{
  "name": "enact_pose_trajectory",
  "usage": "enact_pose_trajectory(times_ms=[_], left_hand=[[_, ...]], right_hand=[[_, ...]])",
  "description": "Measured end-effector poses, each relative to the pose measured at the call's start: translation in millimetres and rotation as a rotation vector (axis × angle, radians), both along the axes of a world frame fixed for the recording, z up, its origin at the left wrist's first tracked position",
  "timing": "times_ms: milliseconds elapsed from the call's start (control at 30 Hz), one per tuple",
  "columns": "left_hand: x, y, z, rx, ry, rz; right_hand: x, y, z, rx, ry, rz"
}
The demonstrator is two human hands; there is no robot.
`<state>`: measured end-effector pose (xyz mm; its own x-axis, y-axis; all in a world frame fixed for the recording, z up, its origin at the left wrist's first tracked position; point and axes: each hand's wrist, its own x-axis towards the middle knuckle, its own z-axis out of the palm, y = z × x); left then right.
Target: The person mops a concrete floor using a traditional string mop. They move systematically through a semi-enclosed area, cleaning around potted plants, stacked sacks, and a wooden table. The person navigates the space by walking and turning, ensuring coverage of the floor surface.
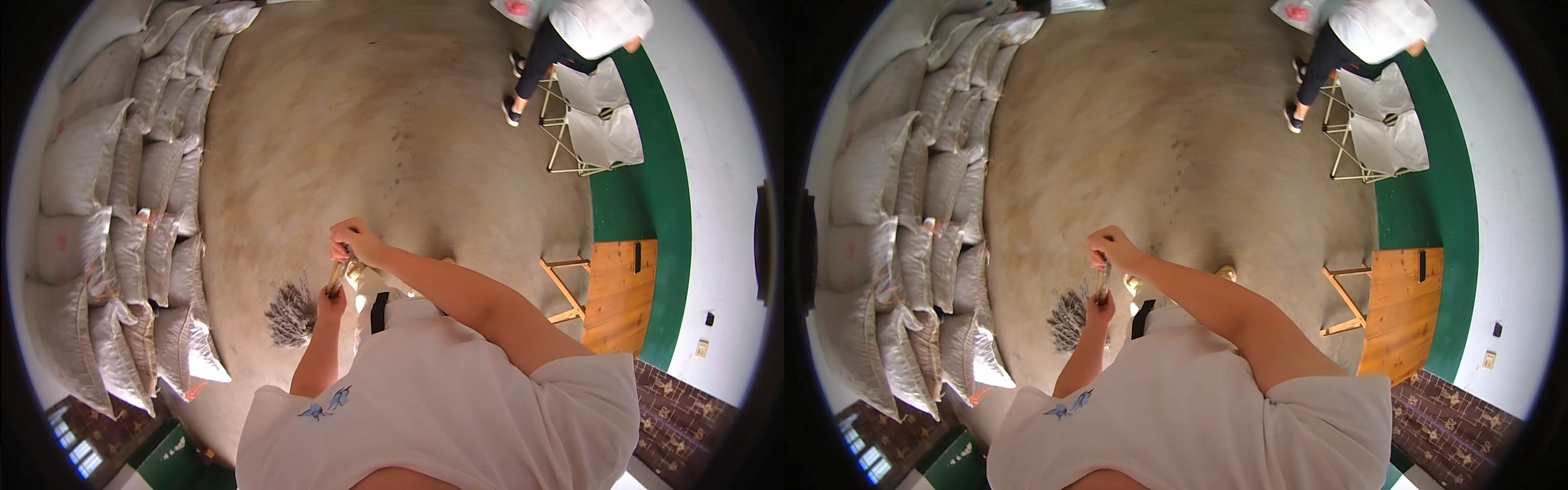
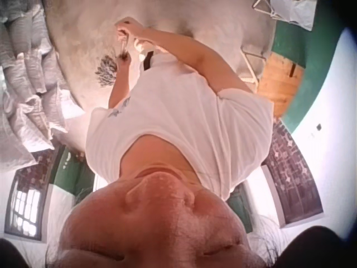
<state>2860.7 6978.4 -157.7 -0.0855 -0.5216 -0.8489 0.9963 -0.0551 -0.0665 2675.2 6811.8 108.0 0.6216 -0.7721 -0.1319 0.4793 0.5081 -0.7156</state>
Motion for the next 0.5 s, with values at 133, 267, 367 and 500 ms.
enact_pose_trajectory(times_ms=[133, 267, 367, 500], left_hand=[[-106, -37, 18, 0.118, -0.095, -0.179], [-193, -64, 25, -0.018, -0.05, -0.338], [-268, -101, 43, -0.024, -0.083, -0.408], [-357, -156, 73, -0.089, 0.002, -0.498]], right_hand=[[-122, 6, -5, 0.021, 0.034, -0.216], [-240, 16, -1, 0.027, 0.037, -0.392], [-314, 12, 13, -0.016, 0.042, -0.516], [-394, -3, 43, -0.094, 0.079, -0.585]])
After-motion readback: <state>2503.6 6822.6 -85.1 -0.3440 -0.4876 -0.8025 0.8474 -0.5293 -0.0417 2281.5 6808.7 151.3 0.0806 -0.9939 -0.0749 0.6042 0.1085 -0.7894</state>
